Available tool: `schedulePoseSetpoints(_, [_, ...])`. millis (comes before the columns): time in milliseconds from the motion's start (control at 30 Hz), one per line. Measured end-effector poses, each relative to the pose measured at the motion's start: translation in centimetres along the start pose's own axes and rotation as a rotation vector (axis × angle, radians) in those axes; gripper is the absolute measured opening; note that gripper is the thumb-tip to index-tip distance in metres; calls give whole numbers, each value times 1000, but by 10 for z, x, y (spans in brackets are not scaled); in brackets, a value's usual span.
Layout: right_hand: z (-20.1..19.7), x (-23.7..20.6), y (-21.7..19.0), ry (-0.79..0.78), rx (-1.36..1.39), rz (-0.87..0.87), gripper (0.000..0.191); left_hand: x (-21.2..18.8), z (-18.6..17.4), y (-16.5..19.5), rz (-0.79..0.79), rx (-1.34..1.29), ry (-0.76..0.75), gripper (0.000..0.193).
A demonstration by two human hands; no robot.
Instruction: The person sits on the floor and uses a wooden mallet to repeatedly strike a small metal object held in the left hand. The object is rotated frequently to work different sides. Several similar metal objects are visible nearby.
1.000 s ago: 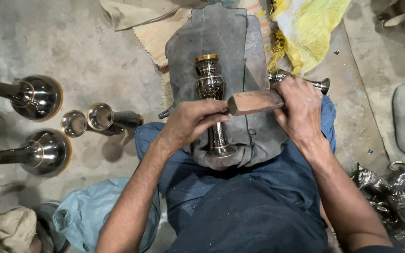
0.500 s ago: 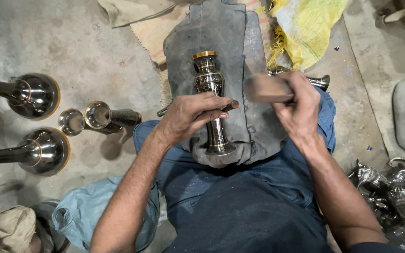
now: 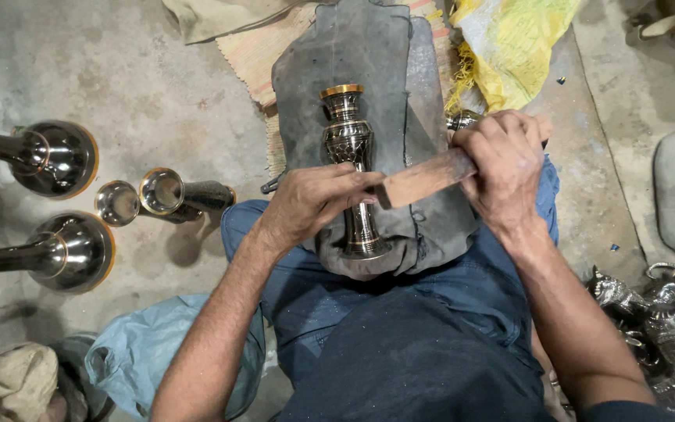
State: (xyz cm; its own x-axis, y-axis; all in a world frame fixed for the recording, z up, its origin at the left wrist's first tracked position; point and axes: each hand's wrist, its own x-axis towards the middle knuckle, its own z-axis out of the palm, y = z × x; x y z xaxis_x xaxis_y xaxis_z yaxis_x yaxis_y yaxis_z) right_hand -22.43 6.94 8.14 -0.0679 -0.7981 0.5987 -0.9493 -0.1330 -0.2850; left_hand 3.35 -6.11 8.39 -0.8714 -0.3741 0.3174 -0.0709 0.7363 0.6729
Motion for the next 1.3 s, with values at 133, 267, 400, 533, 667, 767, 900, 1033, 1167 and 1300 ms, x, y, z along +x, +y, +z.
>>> schedulePoseSetpoints(133, [1,2,2,-88,59,37,29,-7,5,-9,-24,-79,80,34])
schedulePoseSetpoints(267, [0,10,1,-115,151,112,32,-12,20,-20,-10,-339,198,35])
schedulePoseSetpoints(400, [-10,21,-3,-179,37,-12,48,-17,27,-23,-104,-235,251,35])
schedulePoseSetpoints(533, [-17,34,-12,-236,210,187,39,-20,28,-22,-129,-353,292,35])
schedulePoseSetpoints(667, [-21,60,-16,-267,-458,-307,29,-25,31,-24,-363,-262,252,24])
schedulePoseSetpoints(767, [-16,98,-6,279,-633,-915,22,-27,34,-28,-243,-383,331,38])
schedulePoseSetpoints(900, [-19,130,3,260,-539,-1455,21,-21,39,-28,-176,-232,376,34])
schedulePoseSetpoints(1033, [-16,139,0,276,-445,-1427,24,-22,37,-22,-182,-231,388,34])
schedulePoseSetpoints(1167, [5,104,-20,-154,-319,-775,32,-30,39,-14,-320,-473,539,29])
schedulePoseSetpoints(1300, [50,74,-44,-290,361,197,76,-32,39,-11,-445,-708,762,28])
